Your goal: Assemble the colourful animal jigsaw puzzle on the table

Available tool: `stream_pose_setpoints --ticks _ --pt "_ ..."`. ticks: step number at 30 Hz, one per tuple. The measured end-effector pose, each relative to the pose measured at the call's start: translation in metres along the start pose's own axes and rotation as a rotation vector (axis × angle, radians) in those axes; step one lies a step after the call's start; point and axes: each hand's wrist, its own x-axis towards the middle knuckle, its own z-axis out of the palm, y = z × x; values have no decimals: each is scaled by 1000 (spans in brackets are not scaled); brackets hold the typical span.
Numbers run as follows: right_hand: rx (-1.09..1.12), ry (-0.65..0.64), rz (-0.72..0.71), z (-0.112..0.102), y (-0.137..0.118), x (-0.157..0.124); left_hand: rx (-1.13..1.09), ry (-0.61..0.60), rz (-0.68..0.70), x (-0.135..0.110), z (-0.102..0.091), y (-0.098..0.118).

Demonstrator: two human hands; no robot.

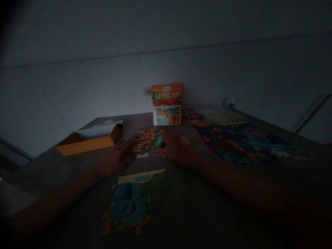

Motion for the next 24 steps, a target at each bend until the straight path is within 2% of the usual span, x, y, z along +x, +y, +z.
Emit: stream_pose_setpoints --ticks 3,5,10,14,19,24 --pt "-27 97 -124 -4 -6 0 -72 36 33 -1 -5 7" --pt "-34 159 -198 -9 -11 0 -115 29 109 -1 -9 12" --pt "42 294 -429 -19 -21 -1 -177 -94 339 -2 -16 21" --pt "112 246 -575 -18 -22 -2 -146 -52 385 -3 -18 24" --pt "118 191 -578 -16 -18 -2 -107 44 467 -2 -20 26" --pt "79 74 -569 -16 -15 -3 -144 169 398 0 -22 24"
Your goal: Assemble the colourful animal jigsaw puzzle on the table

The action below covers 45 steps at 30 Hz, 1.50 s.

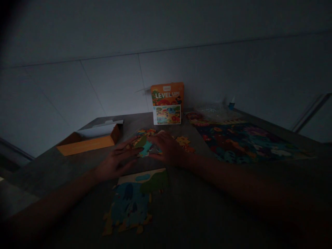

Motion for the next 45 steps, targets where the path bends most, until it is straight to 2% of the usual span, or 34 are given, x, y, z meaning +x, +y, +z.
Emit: stream_pose_setpoints --ticks 5,14,20,29,36,45 --pt "-35 -89 71 1 1 -1 -45 99 -64 -3 1 -4" --pt "-65 -58 -40 1 0 0 -70 88 0 -1 -2 0" --pt "-52 -49 -37 2 1 0 -58 84 26 -1 -2 0" --pt "-93 -36 -69 -2 -2 1 -64 98 -18 -4 2 -4" --pt "-129 -4 -135 -5 -4 3 -86 62 -52 -3 1 -4" --pt "-164 -24 -127 0 -1 -1 -57 45 -44 -4 3 -6"
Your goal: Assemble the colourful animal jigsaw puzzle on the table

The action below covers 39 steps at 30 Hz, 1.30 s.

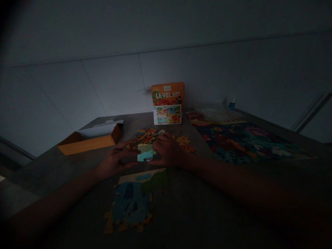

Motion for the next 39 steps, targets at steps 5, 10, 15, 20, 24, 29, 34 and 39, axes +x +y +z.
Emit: stream_pose_setpoints --ticks 5,10,15,20,24,29,34,39 --pt "-21 -9 3 -1 -2 1 -34 -11 -8 1 0 2" --pt "-27 -11 10 -2 -3 4 -44 -27 -27 2 0 2" --pt "-31 2 4 1 -3 4 -48 -31 -28 2 -1 3" --pt "-62 4 -7 0 -4 3 -45 -38 -31 2 -2 3" --pt "-49 6 -3 -1 -5 3 -47 -16 4 3 0 3" --pt "-55 9 11 3 -5 2 -30 -17 -1 4 0 3" --pt "-4 10 128 2 -2 1 -24 38 -38 2 1 1" --pt "-31 -111 381 -1 0 2 75 92 -178 1 2 -6"
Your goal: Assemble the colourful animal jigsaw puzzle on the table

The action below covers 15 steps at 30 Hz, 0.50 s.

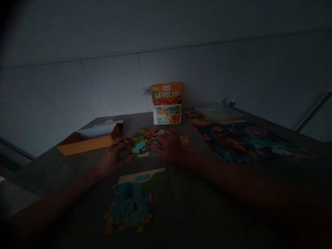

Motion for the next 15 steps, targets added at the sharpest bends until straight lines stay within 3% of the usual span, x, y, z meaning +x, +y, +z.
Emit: stream_pose_setpoints --ticks 4,9,12,15 --pt "-103 -142 142 2 -1 0 162 7 -193 0 2 -10" --pt "-82 -331 201 6 2 -1 294 -176 -337 -7 10 -22" --pt "-50 -401 199 9 4 -2 270 -195 -306 -9 13 -20" --pt "-19 -422 152 12 6 -4 174 -245 -157 -7 11 -11"
